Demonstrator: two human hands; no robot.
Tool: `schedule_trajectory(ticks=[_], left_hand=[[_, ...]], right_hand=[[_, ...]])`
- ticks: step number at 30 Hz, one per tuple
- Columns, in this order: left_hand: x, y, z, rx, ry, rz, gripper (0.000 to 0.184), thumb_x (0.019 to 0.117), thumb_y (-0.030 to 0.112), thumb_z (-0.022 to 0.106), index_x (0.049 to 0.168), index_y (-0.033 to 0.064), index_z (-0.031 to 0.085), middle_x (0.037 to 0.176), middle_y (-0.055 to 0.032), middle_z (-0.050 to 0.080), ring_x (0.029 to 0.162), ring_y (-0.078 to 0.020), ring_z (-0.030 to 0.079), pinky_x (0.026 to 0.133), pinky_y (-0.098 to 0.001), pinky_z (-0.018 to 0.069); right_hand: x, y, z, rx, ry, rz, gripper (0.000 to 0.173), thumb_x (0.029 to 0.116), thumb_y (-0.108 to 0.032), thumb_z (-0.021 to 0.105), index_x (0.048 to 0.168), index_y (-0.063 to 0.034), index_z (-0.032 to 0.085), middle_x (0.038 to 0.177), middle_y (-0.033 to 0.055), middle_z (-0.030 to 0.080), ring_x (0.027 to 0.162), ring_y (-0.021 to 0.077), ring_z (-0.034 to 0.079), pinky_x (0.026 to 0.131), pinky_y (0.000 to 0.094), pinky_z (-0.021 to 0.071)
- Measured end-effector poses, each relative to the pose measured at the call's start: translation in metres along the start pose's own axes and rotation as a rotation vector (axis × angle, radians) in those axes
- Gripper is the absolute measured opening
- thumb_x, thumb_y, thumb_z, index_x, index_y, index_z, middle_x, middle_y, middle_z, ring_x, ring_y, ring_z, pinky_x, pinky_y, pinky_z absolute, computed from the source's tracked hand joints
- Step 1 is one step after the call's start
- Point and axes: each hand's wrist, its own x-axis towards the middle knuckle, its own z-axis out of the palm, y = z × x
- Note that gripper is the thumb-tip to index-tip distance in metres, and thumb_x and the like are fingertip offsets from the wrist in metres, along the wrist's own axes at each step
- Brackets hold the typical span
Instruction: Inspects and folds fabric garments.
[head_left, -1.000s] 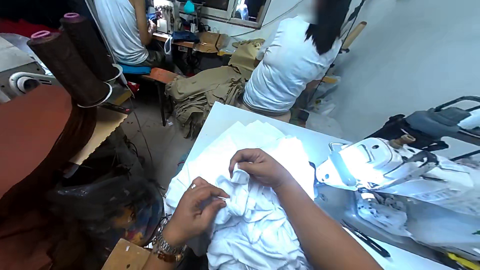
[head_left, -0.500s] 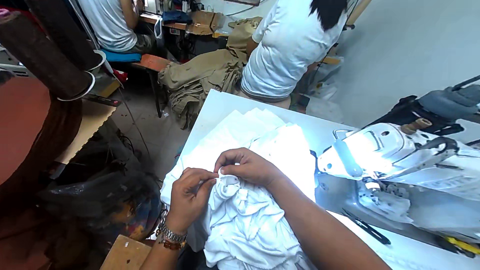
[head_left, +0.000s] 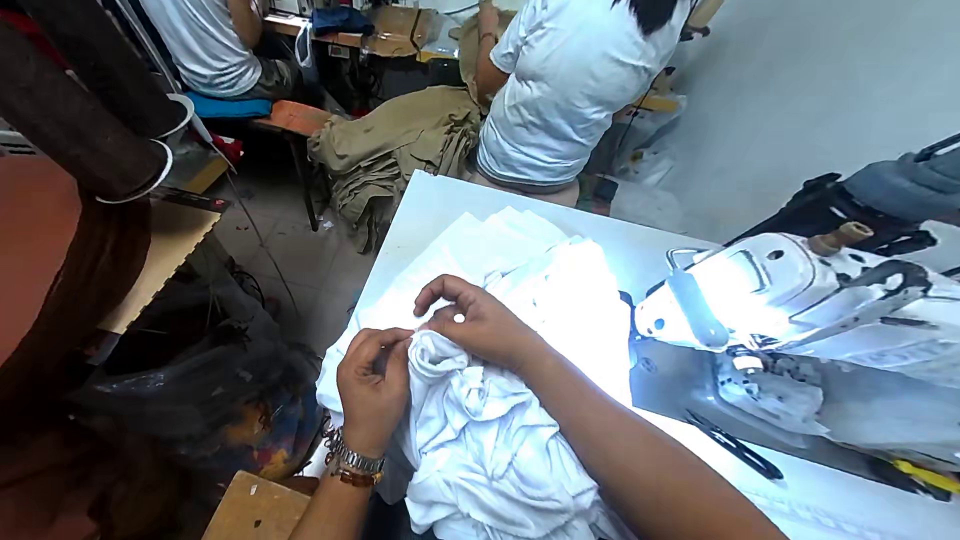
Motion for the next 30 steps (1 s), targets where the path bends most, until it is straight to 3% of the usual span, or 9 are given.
schedule_trajectory(ticks=[2, 4, 6, 9, 13, 20, 25, 28, 30], left_hand=[[0.001, -0.002, -0.001, -0.052, 0.058, -0.154, 0.012, 0.0966, 0.008, 0.064, 0.105, 0.0060, 0.072, 0.098, 0.0021, 0.069, 0.085, -0.0033, 0.065, 0.076, -0.0204, 0.0564], [0.006, -0.002, -0.002, -0.128, 0.137, -0.311, 0.013, 0.0965, 0.002, 0.062, 0.107, 0.0053, 0.068, 0.092, 0.0045, 0.069, 0.080, -0.0008, 0.065, 0.074, -0.0193, 0.0561], [0.009, -0.002, -0.004, -0.131, 0.178, -0.426, 0.012, 0.0980, 0.001, 0.061, 0.108, 0.0047, 0.067, 0.087, 0.0038, 0.067, 0.073, -0.0005, 0.062, 0.069, -0.0180, 0.0539], [0.010, 0.000, -0.007, -0.155, 0.170, -0.484, 0.012, 0.1000, 0.002, 0.059, 0.109, 0.0043, 0.066, 0.085, 0.0028, 0.068, 0.070, -0.0007, 0.062, 0.065, -0.0178, 0.0535], [0.012, 0.000, -0.005, -0.188, 0.172, -0.486, 0.013, 0.0984, 0.000, 0.060, 0.109, 0.0033, 0.066, 0.085, 0.0024, 0.067, 0.072, -0.0016, 0.062, 0.067, -0.0184, 0.0531], [0.009, 0.000, -0.005, -0.210, 0.150, -0.463, 0.011, 0.0979, 0.000, 0.062, 0.106, 0.0049, 0.067, 0.083, 0.0024, 0.066, 0.070, -0.0017, 0.061, 0.065, -0.0177, 0.0524], [0.004, -0.001, -0.011, -0.130, 0.088, -0.429, 0.011, 0.1004, 0.009, 0.062, 0.110, 0.0072, 0.067, 0.087, 0.0032, 0.066, 0.072, -0.0009, 0.061, 0.066, -0.0173, 0.0524], [0.006, -0.005, -0.014, -0.085, 0.107, -0.374, 0.012, 0.1005, 0.012, 0.063, 0.110, 0.0063, 0.067, 0.096, 0.0012, 0.067, 0.081, -0.0028, 0.063, 0.073, -0.0206, 0.0545], [0.006, -0.007, -0.018, -0.057, 0.089, -0.247, 0.012, 0.0996, 0.011, 0.062, 0.107, 0.0046, 0.068, 0.108, -0.0015, 0.066, 0.092, -0.0055, 0.065, 0.079, -0.0232, 0.0574]], right_hand=[[-0.003, -0.001, 0.003, -0.124, 0.220, -0.143, 0.018, 0.0938, -0.011, 0.069, 0.110, -0.0041, 0.066, 0.098, 0.0017, 0.065, 0.071, 0.0019, 0.054, 0.065, 0.0182, 0.0483], [-0.008, -0.007, -0.002, -0.225, 0.297, -0.281, 0.014, 0.0933, -0.013, 0.070, 0.102, -0.0023, 0.068, 0.091, 0.0007, 0.064, 0.071, -0.0003, 0.053, 0.063, 0.0142, 0.0456], [-0.013, -0.009, -0.005, -0.231, 0.201, -0.411, 0.010, 0.0909, -0.012, 0.073, 0.091, -0.0016, 0.072, 0.087, 0.0006, 0.067, 0.071, -0.0011, 0.056, 0.062, 0.0124, 0.0470], [-0.013, -0.009, 0.001, -0.264, 0.042, -0.530, 0.012, 0.0912, -0.010, 0.074, 0.098, -0.0004, 0.076, 0.097, 0.0050, 0.070, 0.072, 0.0004, 0.057, 0.062, 0.0125, 0.0475], [-0.009, -0.012, 0.011, -0.504, -0.035, -0.562, 0.017, 0.0926, -0.009, 0.071, 0.108, -0.0027, 0.076, 0.103, 0.0068, 0.070, 0.093, 0.0089, 0.066, 0.084, 0.0205, 0.0561], [-0.002, -0.008, 0.020, -0.556, -0.051, -0.515, 0.015, 0.0941, -0.009, 0.069, 0.106, -0.0030, 0.075, 0.101, 0.0081, 0.067, 0.093, 0.0120, 0.066, 0.084, 0.0226, 0.0560], [-0.005, -0.014, 0.020, -0.484, -0.094, -0.498, 0.005, 0.0900, -0.007, 0.068, 0.092, -0.0034, 0.072, 0.094, 0.0068, 0.068, 0.083, 0.0116, 0.065, 0.073, 0.0243, 0.0569], [-0.015, -0.029, 0.012, -0.433, -0.127, -0.472, 0.006, 0.0872, -0.010, 0.064, 0.088, -0.0043, 0.067, 0.071, -0.0006, 0.059, 0.056, 0.0027, 0.049, 0.049, 0.0176, 0.0415], [-0.026, -0.039, 0.001, -0.531, -0.115, -0.458, 0.008, 0.0877, -0.013, 0.061, 0.089, -0.0076, 0.067, 0.072, -0.0040, 0.060, 0.059, 0.0004, 0.051, 0.051, 0.0166, 0.0436]])
